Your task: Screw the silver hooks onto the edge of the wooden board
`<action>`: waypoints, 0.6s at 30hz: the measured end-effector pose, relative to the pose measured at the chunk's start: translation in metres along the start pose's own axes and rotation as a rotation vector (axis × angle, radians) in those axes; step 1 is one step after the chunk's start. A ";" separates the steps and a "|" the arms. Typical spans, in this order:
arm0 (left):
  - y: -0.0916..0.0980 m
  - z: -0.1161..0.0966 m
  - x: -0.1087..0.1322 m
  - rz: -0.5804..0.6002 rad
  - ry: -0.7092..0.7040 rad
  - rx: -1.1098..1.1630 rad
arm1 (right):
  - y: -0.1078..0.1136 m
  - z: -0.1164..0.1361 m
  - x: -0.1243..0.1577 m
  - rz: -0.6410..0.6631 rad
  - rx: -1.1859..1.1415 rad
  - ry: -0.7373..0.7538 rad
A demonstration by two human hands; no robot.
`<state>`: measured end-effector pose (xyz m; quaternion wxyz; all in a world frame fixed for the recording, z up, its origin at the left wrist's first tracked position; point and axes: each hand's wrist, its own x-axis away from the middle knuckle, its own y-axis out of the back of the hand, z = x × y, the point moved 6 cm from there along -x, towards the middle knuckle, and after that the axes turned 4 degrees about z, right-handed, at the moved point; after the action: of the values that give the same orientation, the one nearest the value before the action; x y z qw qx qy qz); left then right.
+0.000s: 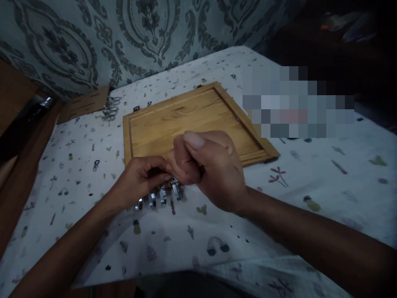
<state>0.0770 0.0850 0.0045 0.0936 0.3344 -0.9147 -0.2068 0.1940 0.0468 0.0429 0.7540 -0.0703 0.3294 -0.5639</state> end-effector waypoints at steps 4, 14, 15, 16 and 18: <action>-0.001 0.000 -0.001 0.017 -0.004 -0.004 | 0.000 0.000 0.001 -0.004 0.014 -0.017; -0.002 0.002 0.000 0.053 -0.046 -0.069 | -0.001 0.002 0.002 -0.012 0.036 -0.020; -0.002 0.003 0.000 0.058 -0.046 -0.078 | -0.001 0.002 0.002 -0.011 0.032 -0.019; -0.002 0.003 0.000 0.062 -0.044 -0.085 | -0.001 0.001 0.002 -0.009 0.029 -0.021; -0.003 0.002 0.000 0.066 -0.039 -0.095 | -0.001 0.001 0.002 -0.004 0.031 -0.022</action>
<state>0.0780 0.0841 0.0013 0.0982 0.2951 -0.9160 -0.2536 0.1942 0.0448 0.0433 0.7574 -0.0657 0.3122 -0.5697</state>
